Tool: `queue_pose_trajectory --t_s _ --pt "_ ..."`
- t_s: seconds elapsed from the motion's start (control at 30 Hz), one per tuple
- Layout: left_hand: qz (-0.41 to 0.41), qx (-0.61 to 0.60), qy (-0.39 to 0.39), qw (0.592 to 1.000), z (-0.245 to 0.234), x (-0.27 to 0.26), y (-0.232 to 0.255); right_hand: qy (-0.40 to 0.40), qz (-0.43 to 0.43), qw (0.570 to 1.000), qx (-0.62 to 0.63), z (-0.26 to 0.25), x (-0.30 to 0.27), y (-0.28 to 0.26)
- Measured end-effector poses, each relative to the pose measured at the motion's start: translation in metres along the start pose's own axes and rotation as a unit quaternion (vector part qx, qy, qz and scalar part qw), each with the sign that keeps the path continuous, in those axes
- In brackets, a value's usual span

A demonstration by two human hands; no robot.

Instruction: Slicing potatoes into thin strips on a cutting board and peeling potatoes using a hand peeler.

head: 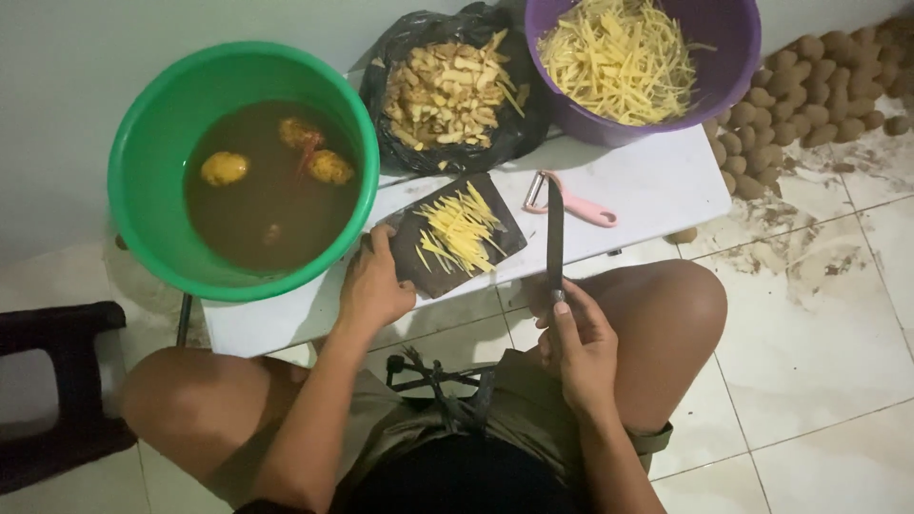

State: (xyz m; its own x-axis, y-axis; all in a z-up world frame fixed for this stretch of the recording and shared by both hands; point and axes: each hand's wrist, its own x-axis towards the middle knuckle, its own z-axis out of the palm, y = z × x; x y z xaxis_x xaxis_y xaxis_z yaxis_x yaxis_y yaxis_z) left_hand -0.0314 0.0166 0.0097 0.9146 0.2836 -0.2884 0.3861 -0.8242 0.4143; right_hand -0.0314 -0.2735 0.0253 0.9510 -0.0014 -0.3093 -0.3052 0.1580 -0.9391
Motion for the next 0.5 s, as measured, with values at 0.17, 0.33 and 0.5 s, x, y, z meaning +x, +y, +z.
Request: queue_pose_trajectory --t_s 0.17,0.33,0.5 --pt "-0.002 -0.017 -0.004 1.000 -0.008 -0.016 0.013 -0.012 -0.013 1.000 -0.012 0.001 -0.002 -0.001" --pt "-0.002 -0.033 0.077 0.997 0.007 -0.023 0.003 -0.015 -0.015 0.999 -0.042 0.000 -0.002 0.004" --pt "0.009 -0.067 0.088 0.994 -0.010 -0.037 0.020 -0.009 -0.012 0.999 -0.049 -0.004 -0.003 0.000"
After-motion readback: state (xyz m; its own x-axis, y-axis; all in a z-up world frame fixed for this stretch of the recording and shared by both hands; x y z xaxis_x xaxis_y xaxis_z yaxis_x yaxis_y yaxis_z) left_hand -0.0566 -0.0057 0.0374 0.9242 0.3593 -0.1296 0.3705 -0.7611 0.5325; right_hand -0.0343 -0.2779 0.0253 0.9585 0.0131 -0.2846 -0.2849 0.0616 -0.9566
